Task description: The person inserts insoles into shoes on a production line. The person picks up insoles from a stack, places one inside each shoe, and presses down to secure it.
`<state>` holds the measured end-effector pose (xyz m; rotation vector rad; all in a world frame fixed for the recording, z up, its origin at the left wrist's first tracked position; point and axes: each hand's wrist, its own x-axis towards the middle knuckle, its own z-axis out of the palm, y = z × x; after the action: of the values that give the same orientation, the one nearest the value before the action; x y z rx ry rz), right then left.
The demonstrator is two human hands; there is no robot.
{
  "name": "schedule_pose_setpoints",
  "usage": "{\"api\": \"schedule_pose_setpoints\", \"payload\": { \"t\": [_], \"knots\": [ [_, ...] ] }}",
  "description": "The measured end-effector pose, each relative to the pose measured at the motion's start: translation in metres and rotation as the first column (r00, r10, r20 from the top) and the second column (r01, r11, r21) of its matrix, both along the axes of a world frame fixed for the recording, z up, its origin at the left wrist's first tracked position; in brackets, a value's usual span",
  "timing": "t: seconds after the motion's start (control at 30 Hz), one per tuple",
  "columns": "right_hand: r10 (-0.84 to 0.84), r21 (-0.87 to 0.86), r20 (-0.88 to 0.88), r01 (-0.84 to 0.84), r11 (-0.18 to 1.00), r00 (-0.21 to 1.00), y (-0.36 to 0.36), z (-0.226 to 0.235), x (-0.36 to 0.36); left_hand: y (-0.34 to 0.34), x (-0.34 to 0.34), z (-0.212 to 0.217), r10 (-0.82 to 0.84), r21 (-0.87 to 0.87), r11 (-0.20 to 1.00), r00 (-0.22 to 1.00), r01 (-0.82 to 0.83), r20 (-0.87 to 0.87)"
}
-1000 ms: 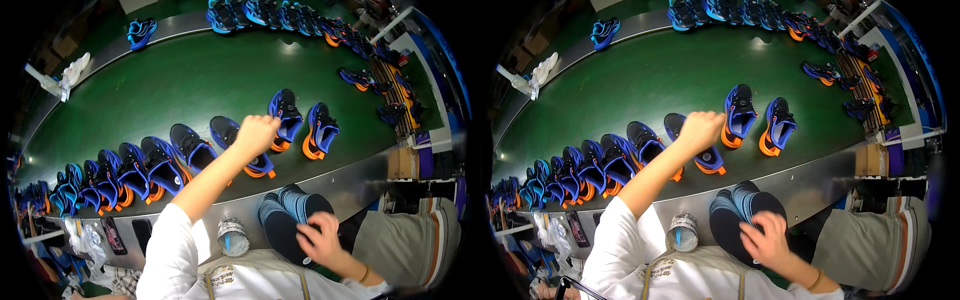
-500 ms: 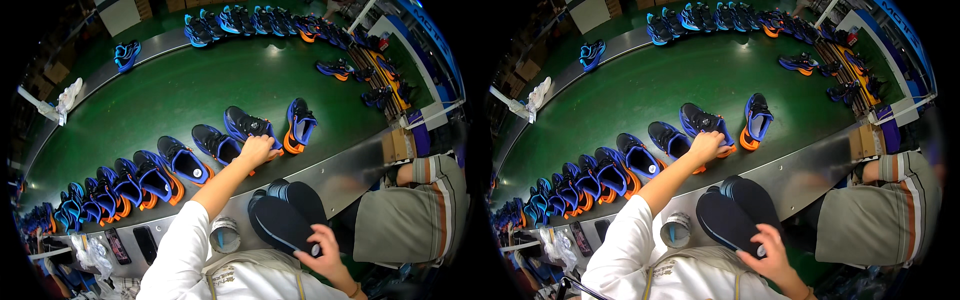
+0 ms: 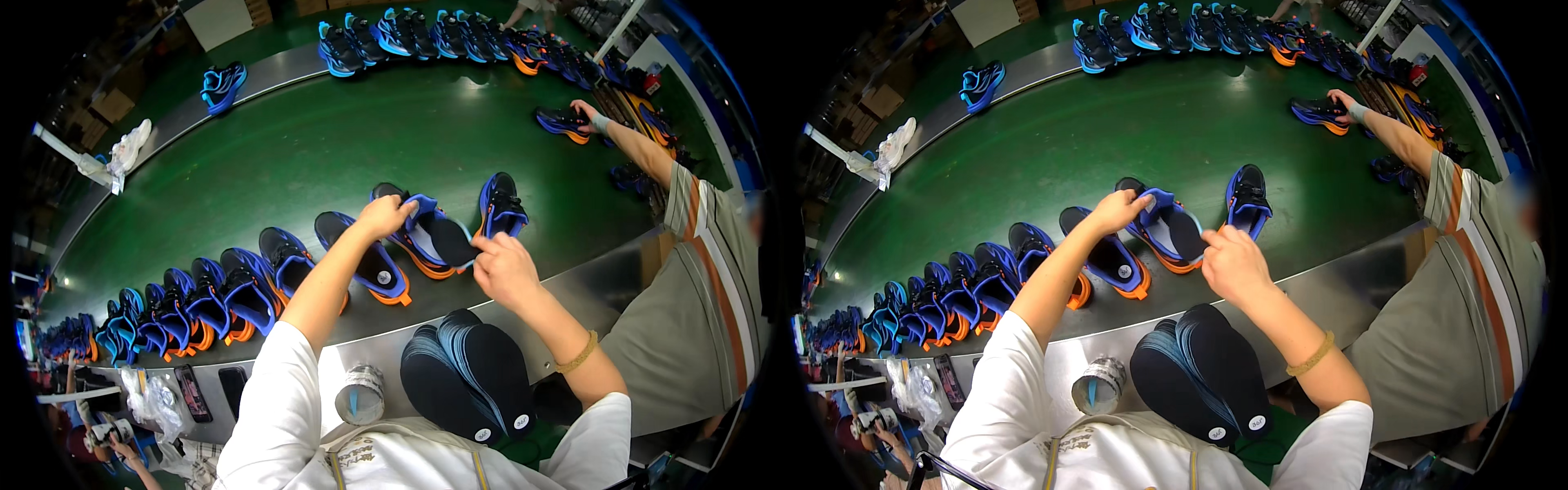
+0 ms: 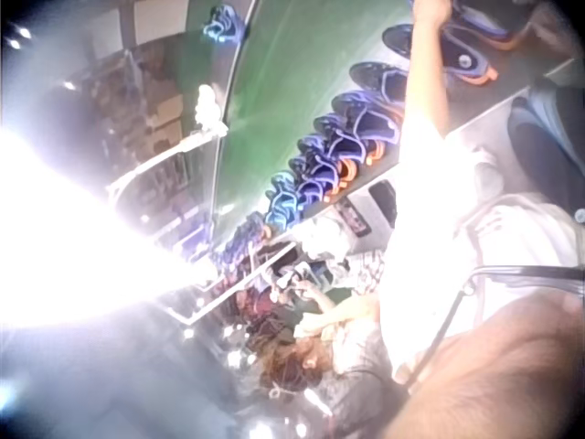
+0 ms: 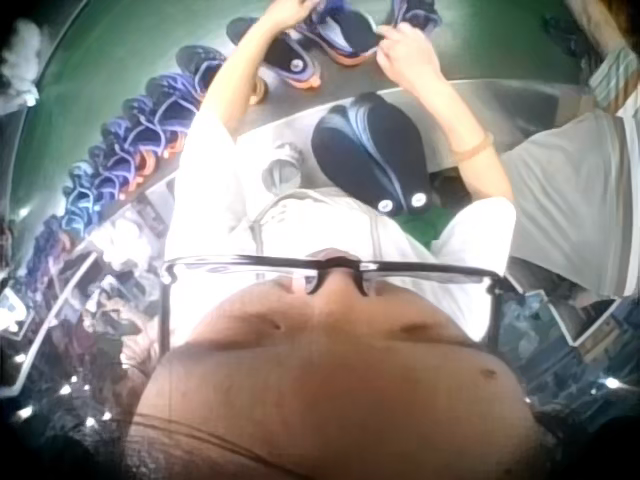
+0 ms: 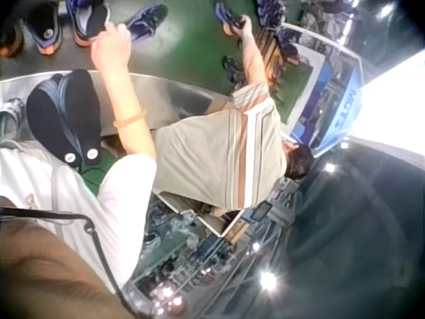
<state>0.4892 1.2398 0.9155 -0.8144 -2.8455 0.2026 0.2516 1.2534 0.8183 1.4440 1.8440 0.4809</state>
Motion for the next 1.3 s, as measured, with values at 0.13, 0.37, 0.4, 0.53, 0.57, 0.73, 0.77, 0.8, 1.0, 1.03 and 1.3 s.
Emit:
{"api": "schedule_pose_setpoints", "payload": {
  "t": [0.13, 0.37, 0.4, 0.53, 0.57, 0.73, 0.77, 0.8, 1.0, 1.03, 1.3],
  "knots": [
    [0.043, -0.013, 0.062, -0.042, 0.999, 0.997, 0.013, -0.02, -0.017, 0.001, -0.017, -0.016, 0.018, -0.074, 0.997, 0.978, -0.003, 0.206],
    [-0.043, -0.07, 0.295, 0.066, 0.995, 0.955, 0.038, -0.113, -0.051, 0.005, -0.008, -0.02, 0.027, -0.072, 0.997, 0.953, -0.006, 0.301],
    [-0.027, -0.076, 0.295, 0.052, 0.996, 0.955, 0.034, -0.115, -0.06, 0.002, -0.01, -0.024, 0.043, -0.079, 0.997, 0.953, -0.02, 0.301],
    [-0.132, -0.106, 0.242, 0.162, 0.981, 0.961, 0.029, -0.129, -0.073, -0.002, -0.007, -0.034, 0.12, -0.019, 0.992, 0.922, -0.122, 0.367],
    [-0.152, -0.12, 0.256, 0.188, 0.975, 0.955, 0.03, -0.134, -0.072, -0.002, -0.005, -0.036, 0.142, -0.021, 0.989, 0.908, -0.146, 0.395],
    [-0.133, -0.147, 0.23, 0.17, 0.974, 0.964, 0.02, -0.093, -0.065, -0.009, -0.007, -0.037, 0.202, 0.001, 0.975, 0.88, -0.223, 0.429],
    [-0.102, -0.085, 0.323, 0.136, 0.987, 0.941, 0.021, -0.081, -0.064, -0.011, -0.009, -0.04, 0.205, 0.041, 0.967, 0.861, -0.252, 0.465],
    [-0.094, -0.201, 0.476, 0.212, 0.956, 0.875, 0.029, -0.072, -0.064, -0.01, -0.008, -0.039, 0.212, 0.026, 0.966, 0.849, -0.256, 0.484],
    [0.172, -0.471, 0.361, 0.02, 0.882, 0.917, 0.055, -0.081, -0.068, -0.014, -0.006, -0.048, 0.205, 0.076, 0.961, 0.867, -0.267, 0.453],
    [0.178, -0.473, 0.36, 0.015, 0.881, 0.916, 0.051, -0.09, -0.067, -0.015, -0.005, -0.049, 0.211, 0.073, 0.96, 0.866, -0.272, 0.452],
    [0.167, -0.158, 0.174, -0.14, 0.978, 0.97, 0.052, -0.159, -0.075, -0.014, 0.003, -0.065, 0.145, 0.184, 0.956, 0.912, -0.229, 0.384]
  ]
}}
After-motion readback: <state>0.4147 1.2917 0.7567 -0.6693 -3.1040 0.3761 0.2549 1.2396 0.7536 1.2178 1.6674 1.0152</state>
